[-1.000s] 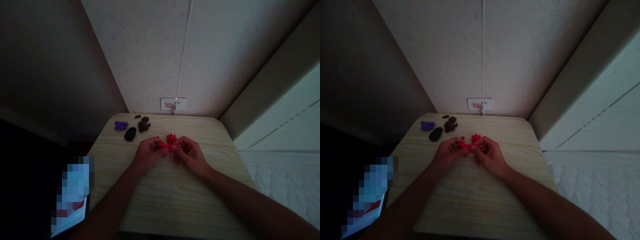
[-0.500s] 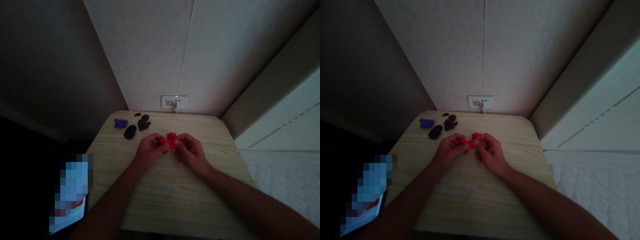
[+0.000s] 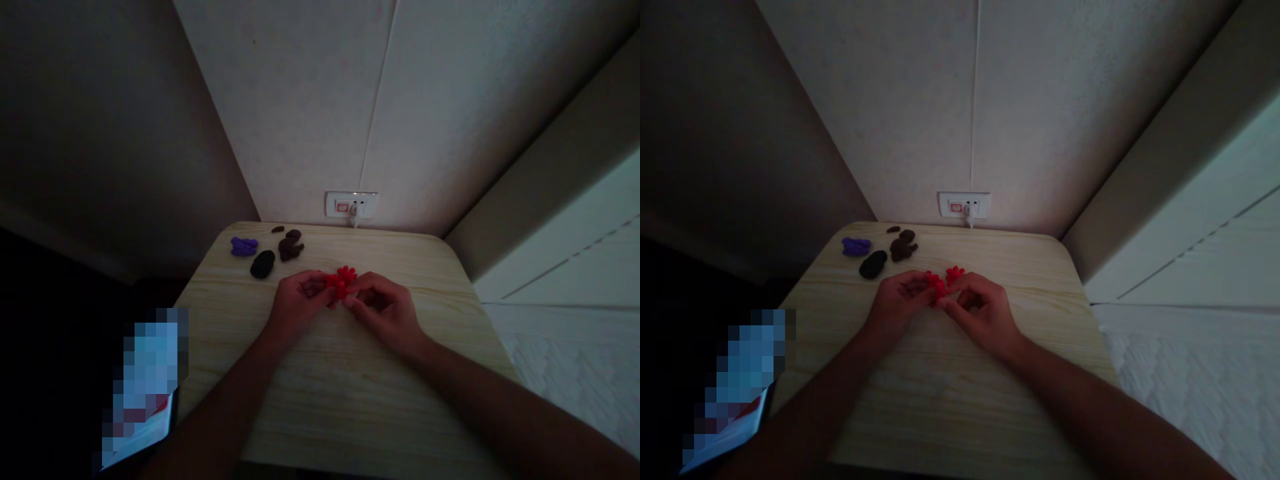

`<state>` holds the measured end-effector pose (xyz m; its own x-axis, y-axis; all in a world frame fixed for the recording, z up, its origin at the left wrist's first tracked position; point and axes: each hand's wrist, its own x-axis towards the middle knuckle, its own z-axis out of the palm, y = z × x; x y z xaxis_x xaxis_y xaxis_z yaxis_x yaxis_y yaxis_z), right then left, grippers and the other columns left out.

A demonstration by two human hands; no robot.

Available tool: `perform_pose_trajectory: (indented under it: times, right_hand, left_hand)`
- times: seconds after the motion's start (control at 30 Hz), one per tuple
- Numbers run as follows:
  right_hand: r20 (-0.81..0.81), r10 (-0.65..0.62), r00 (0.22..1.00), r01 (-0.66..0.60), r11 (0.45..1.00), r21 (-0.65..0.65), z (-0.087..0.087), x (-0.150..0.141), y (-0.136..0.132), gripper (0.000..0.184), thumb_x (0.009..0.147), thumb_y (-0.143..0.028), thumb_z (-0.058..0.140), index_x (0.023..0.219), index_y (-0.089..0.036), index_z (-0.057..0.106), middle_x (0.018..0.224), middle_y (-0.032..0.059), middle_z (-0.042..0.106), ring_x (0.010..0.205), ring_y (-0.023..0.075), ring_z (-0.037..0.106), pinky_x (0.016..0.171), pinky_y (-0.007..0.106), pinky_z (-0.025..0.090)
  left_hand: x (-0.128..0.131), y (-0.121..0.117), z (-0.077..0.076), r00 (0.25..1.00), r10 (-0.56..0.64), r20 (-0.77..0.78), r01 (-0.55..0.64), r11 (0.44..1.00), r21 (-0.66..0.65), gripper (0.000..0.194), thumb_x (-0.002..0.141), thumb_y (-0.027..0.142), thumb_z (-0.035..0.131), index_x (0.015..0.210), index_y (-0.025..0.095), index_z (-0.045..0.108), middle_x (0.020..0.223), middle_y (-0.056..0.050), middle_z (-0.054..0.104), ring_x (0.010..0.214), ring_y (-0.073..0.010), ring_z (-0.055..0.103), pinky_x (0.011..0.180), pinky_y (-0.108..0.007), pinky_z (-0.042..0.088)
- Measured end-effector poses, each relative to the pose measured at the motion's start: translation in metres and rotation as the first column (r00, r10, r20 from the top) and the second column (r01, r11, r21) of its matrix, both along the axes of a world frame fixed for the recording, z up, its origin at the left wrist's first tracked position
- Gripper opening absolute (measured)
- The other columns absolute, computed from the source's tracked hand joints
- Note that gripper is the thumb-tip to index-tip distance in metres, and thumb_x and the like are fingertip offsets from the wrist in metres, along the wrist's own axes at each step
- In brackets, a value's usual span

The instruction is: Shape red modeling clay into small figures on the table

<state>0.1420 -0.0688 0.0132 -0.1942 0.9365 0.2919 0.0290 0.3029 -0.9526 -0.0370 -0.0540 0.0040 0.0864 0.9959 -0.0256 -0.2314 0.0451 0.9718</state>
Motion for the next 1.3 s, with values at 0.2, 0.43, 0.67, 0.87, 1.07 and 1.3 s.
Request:
perform_pose_trajectory:
  times: [0.2, 0.43, 0.67, 0.87, 1.07, 1.3]
  right_hand:
    - [0.11, 0.06, 0.992, -0.07, 0.994, 0.084, -0.002, 0.002, -0.001, 0.009, 0.09, -0.028, 0.069, 0.093, -0.02, 0.072, 0.087, 0.0066, 0.07, 0.061, 0.0129, 0.06, 0.052, 0.025, 0.047]
    - [-0.02, 0.015, 1.0, -0.018, 0.983, -0.181, -0.004, -0.002, 0.0, 0.033, 0.075, -0.04, 0.085, 0.086, -0.022, 0.061, 0.072, -0.001, 0.065, 0.058, 0.0128, 0.059, 0.051, 0.023, 0.047]
    - [0.096, -0.005, 0.995, 0.014, 0.996, -0.092, -0.008, 0.001, 0.008, 0.033, 0.076, -0.041, 0.083, 0.098, -0.02, 0.071, 0.084, 0.0042, 0.069, 0.065, 0.015, 0.06, 0.058, 0.027, 0.05]
    - [0.08, 0.034, 0.996, -0.024, 0.991, -0.128, -0.008, 0.003, 0.009, 0.025, 0.082, -0.042, 0.079, 0.093, -0.02, 0.074, 0.073, 0.003, 0.069, 0.06, 0.0141, 0.058, 0.054, 0.026, 0.045]
    - [-0.128, 0.115, 0.985, -0.149, 0.941, -0.304, 0.001, -0.001, 0.005, 0.033, 0.078, -0.049, 0.081, 0.081, -0.018, 0.069, 0.059, -0.002, 0.061, 0.047, 0.0092, 0.048, 0.045, 0.022, 0.04]
    - [-0.102, 0.025, 0.994, -0.055, 0.953, -0.299, 0.002, -0.003, 0.003, 0.036, 0.075, -0.05, 0.083, 0.082, -0.019, 0.068, 0.062, -0.0012, 0.064, 0.047, 0.0101, 0.051, 0.044, 0.022, 0.041]
  left_hand:
    - [0.001, 0.001, 0.001, 1.0, -0.023, -0.011, 0.023, 1.0, -0.016, 0.032, 0.057, 0.028, 0.093, 0.081, 0.014, 0.077, 0.074, -0.006, 0.077, 0.064, -0.0168, 0.071, 0.064, -0.027, 0.059]
    - [-0.003, -0.004, 0.004, 0.979, -0.199, 0.055, 0.201, 0.978, -0.049, 0.026, 0.064, 0.024, 0.088, 0.087, 0.015, 0.081, 0.078, -0.007, 0.078, 0.067, -0.0187, 0.072, 0.067, -0.03, 0.06]
    - [-0.003, -0.006, 0.003, 0.981, -0.185, 0.063, 0.188, 0.981, -0.04, 0.03, 0.068, 0.031, 0.086, 0.094, 0.017, 0.082, 0.087, -0.009, 0.08, 0.078, -0.0225, 0.075, 0.079, -0.037, 0.062]
    - [-0.003, -0.006, 0.004, 0.995, -0.098, -0.035, 0.099, 0.995, 0.024, 0.023, 0.071, 0.031, 0.086, 0.092, 0.021, 0.082, 0.091, -0.007, 0.08, 0.088, -0.0235, 0.076, 0.087, -0.038, 0.062]
    - [-0.006, -0.005, -0.003, 0.979, -0.189, 0.077, 0.194, 0.98, -0.056, 0.025, 0.075, 0.033, 0.084, 0.095, 0.018, 0.081, 0.094, -0.009, 0.08, 0.076, -0.0206, 0.075, 0.072, -0.034, 0.064]
    - [-0.004, -0.004, 0.0, 0.967, -0.189, 0.168, 0.202, 0.977, -0.064, 0.021, 0.076, 0.031, 0.084, 0.09, 0.017, 0.08, 0.091, -0.008, 0.079, 0.074, -0.0178, 0.073, 0.068, -0.031, 0.064]
